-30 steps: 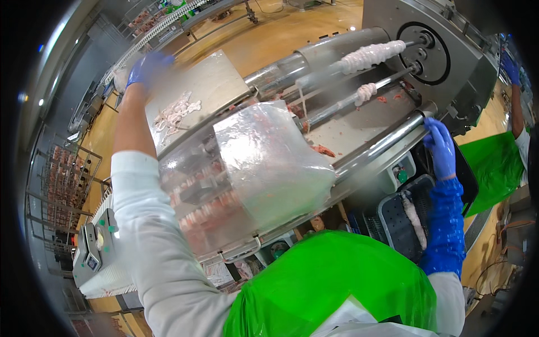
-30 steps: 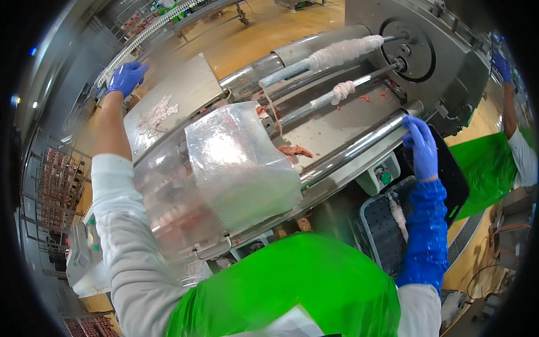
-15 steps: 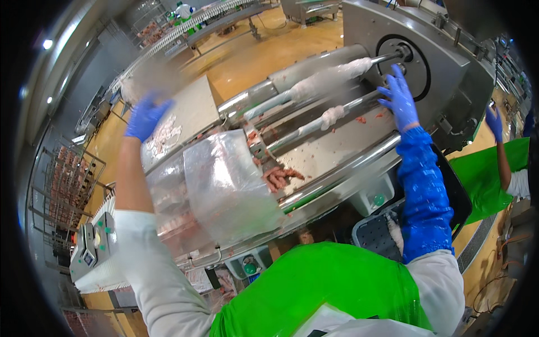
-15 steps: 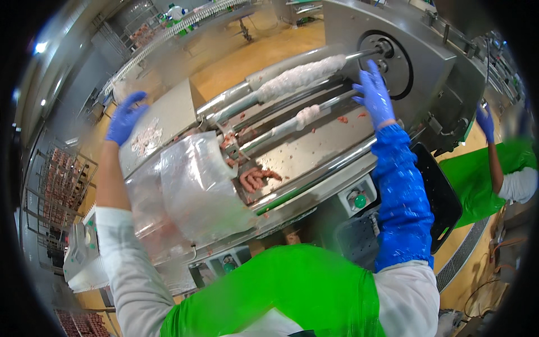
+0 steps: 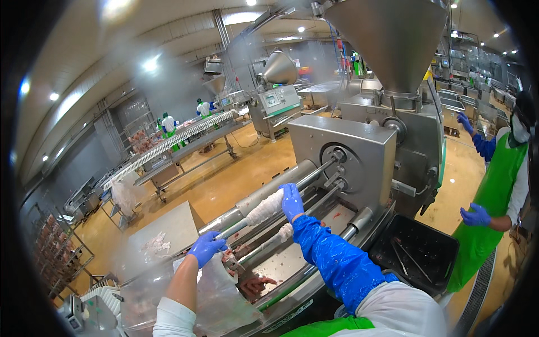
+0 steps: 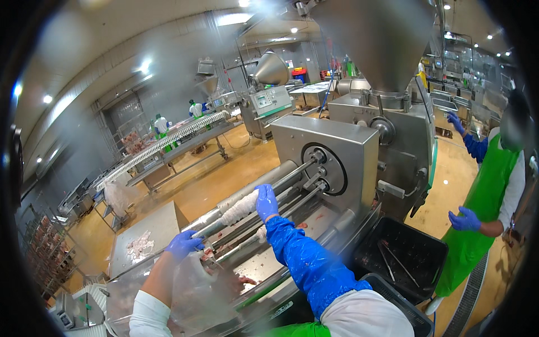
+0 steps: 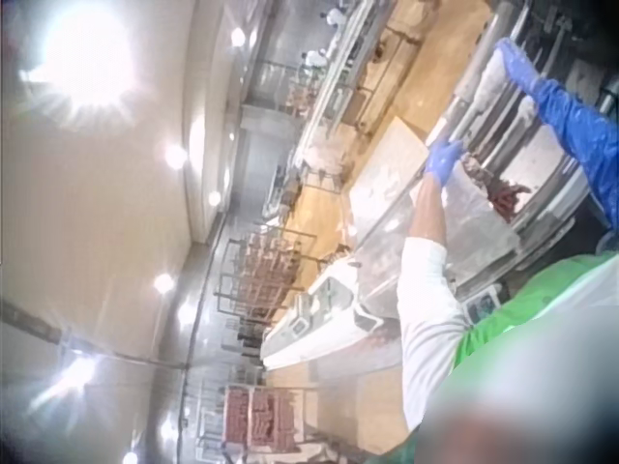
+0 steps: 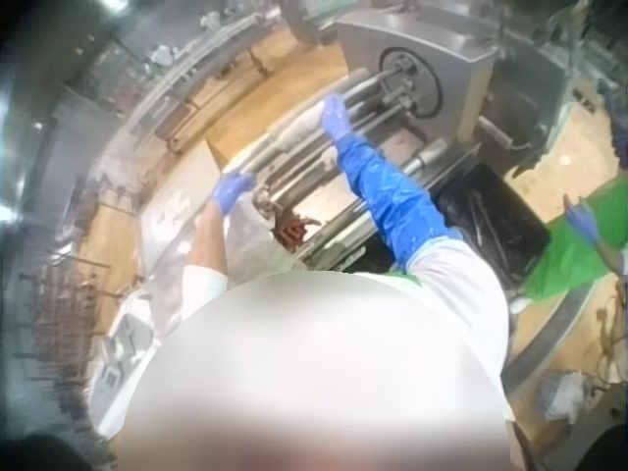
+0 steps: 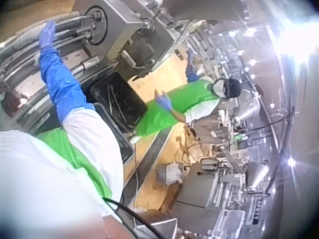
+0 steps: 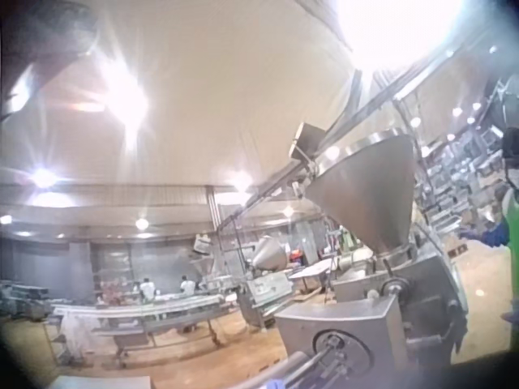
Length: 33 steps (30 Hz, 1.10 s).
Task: The person operates a sausage-making machine, feeding ground meat into the hopper and guiding the casing as it extrudes. They repeatedly adjust the machine's controls and clear blockages in the casing to maintain continuous production.
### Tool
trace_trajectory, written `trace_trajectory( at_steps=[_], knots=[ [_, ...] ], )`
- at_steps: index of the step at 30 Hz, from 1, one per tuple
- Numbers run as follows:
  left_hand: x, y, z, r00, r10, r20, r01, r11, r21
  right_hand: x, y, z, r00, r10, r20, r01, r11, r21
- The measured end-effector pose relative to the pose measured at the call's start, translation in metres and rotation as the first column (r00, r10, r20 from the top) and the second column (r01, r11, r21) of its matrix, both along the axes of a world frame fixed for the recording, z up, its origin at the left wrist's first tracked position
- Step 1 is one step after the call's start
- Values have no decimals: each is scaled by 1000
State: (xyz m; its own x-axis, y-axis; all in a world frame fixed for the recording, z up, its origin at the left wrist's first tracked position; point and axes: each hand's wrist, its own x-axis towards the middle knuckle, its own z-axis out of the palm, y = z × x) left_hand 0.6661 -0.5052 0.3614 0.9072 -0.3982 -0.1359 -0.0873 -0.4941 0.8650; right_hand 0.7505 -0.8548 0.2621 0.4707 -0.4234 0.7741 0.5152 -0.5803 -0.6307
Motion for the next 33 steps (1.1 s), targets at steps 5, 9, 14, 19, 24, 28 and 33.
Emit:
trace_trajectory(
  at_steps=[5,9,14,19,24,28,33],
  knots=[
    [-4,13,0,1000,-7,-7,7,995,98,-34,16,27,789,614,-33,-462,628,626],
    [-26,-6,43,996,-65,69,31,911,411,-83,-15,49,899,-141,-415,70,981,-181],
    [-10,23,32,982,-159,101,108,912,395,-139,83,111,986,-120,-119,7,734,-679],
    [41,96,-3,617,-674,406,64,558,828,-101,162,115,986,-91,-138,-115,219,-969],
    [-18,123,29,883,-268,386,27,850,527,-83,118,96,912,-267,-311,-261,207,-943],
    [-58,200,31,856,-262,446,-75,790,609,-99,108,86,990,-93,110,138,405,-904],
    [-142,281,44,869,-69,490,-227,825,518,-111,46,90,915,-374,-151,288,868,-404]
  ],
)
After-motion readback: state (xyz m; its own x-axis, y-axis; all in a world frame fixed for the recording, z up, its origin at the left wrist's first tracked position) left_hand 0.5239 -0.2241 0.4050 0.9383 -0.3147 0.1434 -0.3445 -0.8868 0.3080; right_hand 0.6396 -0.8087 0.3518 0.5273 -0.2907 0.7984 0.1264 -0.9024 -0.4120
